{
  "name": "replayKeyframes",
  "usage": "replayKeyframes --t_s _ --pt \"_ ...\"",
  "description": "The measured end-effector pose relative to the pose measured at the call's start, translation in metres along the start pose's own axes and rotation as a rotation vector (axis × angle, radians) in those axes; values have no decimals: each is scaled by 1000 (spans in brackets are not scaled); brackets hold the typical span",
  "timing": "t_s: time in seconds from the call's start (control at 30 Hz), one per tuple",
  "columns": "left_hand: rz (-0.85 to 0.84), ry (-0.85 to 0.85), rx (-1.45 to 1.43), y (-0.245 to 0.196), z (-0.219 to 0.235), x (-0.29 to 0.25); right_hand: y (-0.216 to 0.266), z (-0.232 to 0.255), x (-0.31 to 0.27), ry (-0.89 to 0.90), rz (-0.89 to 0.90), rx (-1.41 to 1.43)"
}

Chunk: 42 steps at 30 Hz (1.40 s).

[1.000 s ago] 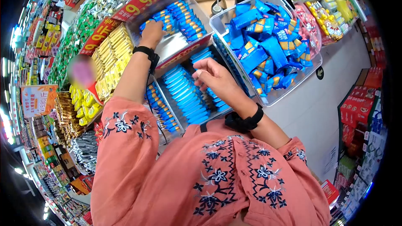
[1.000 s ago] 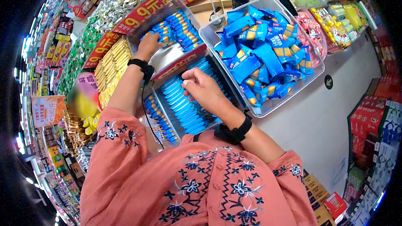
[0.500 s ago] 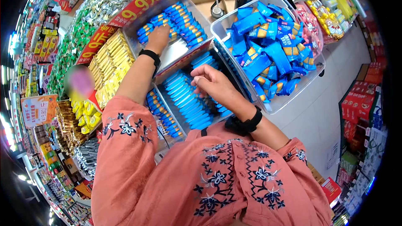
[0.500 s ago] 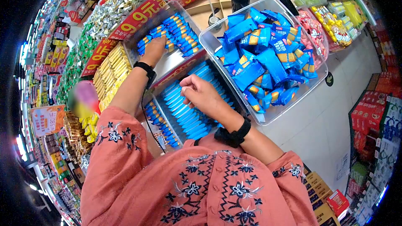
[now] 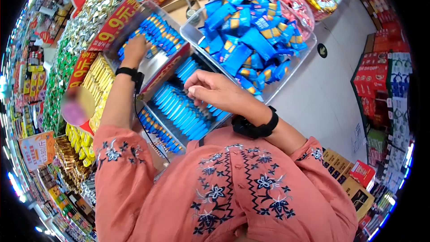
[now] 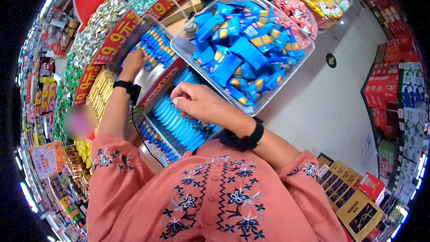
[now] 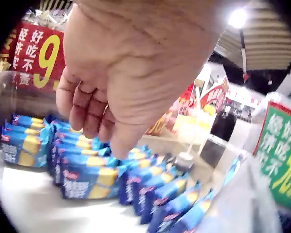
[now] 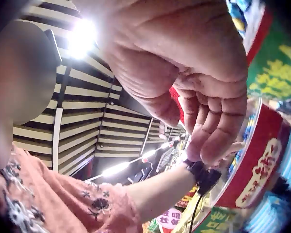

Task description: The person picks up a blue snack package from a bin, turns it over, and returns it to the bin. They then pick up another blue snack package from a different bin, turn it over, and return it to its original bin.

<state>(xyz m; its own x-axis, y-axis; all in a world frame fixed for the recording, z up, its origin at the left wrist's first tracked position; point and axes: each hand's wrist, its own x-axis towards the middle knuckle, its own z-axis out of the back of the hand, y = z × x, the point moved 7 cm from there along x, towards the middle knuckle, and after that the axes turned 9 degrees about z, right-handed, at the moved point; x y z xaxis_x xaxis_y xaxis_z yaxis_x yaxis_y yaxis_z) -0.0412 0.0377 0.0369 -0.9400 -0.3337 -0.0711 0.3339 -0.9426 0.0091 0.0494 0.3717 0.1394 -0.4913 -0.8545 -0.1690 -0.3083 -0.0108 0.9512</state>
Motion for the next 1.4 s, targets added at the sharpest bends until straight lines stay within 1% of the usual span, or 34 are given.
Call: replayKeyframes --t_s 0.03,0.07,0.13,0.17,0.2,0.27,0.33,0.37,0.4,0.47,0.53,0.63,0.73,0.77,0.87,0.97,1.07,1.17,1.27,1.3,1.37,1.4 --pt "39 -4 -137 -7 19 -4 11 6 -10 -18 47 -56" --pt "79 -8 -275 -14 39 -10 19 15 -21 -41 52 -57" --pt "110 -49 -466 -34 75 -26 42 40 -40 -122 121 -170" --pt "101 -52 -563 -51 95 -40 50 54 -49 -218 199 -133" --pt "77 -50 -634 -70 111 -55 54 70 -59 -281 173 -105" --pt "37 -45 -775 -107 136 -87 63 107 -76 -412 283 -246" --pt "-34 -77 -826 -144 152 -120 75 140 -93 -604 394 -635" --pt "-73 -70 -851 -163 156 -135 80 150 -98 -644 427 -792" --pt "-58 -35 -927 -177 150 -144 83 153 -99 -638 463 -933" --pt "-31 -23 -1075 -207 146 -163 85 155 -103 -618 529 -1213" --pt "-55 -13 -1100 -229 132 -174 82 150 -100 -573 532 -1304" --pt "-27 -33 -1138 -255 123 -184 72 149 -88 -506 495 -1430" --pt "16 -33 -1154 -265 114 -189 78 144 -84 -475 489 -1471" --pt "34 -29 -1154 -267 112 -191 72 148 -80 -422 373 -1454" --pt "58 -38 -1177 -267 108 -194 59 154 -75 -434 335 -1404" --pt "65 -22 -1201 -268 103 -194 50 160 -69 -479 352 -1434" --pt "74 -41 -1181 -270 107 -193 57 161 -75 -515 432 -1351" --pt "78 -62 -1158 -267 113 -196 71 169 -86 -480 377 -1061" --pt "87 -52 -1224 -264 117 -199 60 179 -88 -254 111 -266" --pt "93 -6 -1290 -265 117 -199 63 174 -88 -203 201 12" --pt "102 83 -1423 -269 120 -196 63 164 -90 -124 230 264" --pt "84 98 -1456 -272 123 -195 65 160 -90 -81 245 387"
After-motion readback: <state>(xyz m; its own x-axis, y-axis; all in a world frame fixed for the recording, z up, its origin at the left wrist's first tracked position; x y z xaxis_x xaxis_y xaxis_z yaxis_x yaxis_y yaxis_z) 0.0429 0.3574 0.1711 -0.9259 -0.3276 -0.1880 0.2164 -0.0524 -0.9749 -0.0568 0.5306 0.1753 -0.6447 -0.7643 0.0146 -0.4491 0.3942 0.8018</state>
